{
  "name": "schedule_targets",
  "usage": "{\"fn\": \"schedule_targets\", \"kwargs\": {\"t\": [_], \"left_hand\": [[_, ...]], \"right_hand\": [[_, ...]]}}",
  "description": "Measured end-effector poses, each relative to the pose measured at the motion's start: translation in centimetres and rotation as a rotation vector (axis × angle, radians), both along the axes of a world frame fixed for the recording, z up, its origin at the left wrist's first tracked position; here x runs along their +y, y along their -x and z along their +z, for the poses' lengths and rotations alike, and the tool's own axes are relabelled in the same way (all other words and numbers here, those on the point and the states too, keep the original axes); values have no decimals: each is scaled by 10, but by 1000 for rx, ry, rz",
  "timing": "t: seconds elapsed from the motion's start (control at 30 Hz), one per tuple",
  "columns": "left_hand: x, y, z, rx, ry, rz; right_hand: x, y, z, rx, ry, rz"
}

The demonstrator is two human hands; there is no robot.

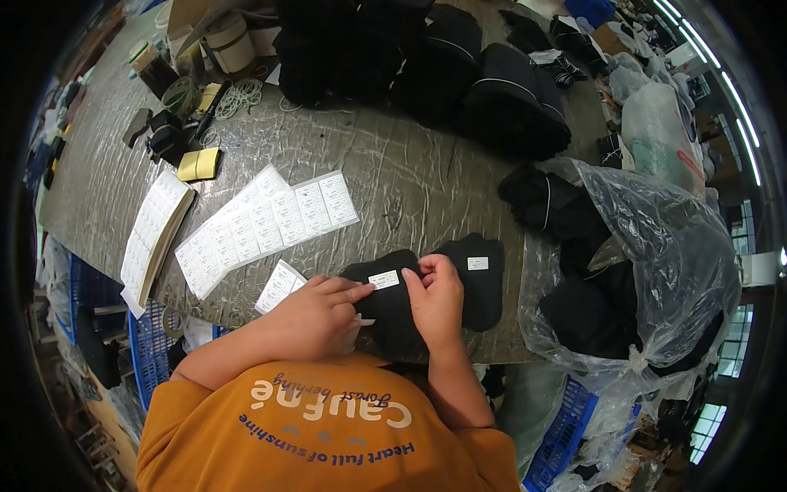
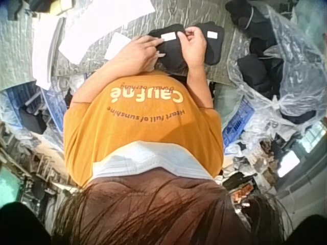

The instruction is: Peeling white stickers from a sheet and applying them to black shoe components.

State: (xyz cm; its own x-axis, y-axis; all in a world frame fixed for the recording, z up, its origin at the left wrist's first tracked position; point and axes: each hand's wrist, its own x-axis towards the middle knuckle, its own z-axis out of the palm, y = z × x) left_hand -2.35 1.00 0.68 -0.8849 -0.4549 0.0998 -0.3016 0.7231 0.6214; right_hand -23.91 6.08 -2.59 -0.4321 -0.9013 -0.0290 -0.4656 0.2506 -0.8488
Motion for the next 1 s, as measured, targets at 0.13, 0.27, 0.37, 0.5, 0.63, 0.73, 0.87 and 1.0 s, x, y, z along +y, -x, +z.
{"fn": "schedule_targets", "kwargs": {"t": [0.13,0.27,0.37,0.5,0.63,0.73,0.87,1.0], "left_hand": [[-2,-2,3,47,8,-24],[-3,-1,3,55,30,-58],[-1,1,0,80,42,-41],[2,3,-4,95,71,-24],[3,4,-6,120,85,-9],[3,3,-6,102,92,-9],[4,4,-7,91,94,-8],[4,5,-7,66,103,-6]], "right_hand": [[0,3,-2,-34,-2,1],[1,-7,17,287,173,52],[6,-12,18,214,-29,113],[5,-15,18,178,-40,140],[3,-17,18,51,14,109],[2,-18,11,27,25,62],[1,-17,4,33,24,18],[0,-17,1,25,12,4]]}}
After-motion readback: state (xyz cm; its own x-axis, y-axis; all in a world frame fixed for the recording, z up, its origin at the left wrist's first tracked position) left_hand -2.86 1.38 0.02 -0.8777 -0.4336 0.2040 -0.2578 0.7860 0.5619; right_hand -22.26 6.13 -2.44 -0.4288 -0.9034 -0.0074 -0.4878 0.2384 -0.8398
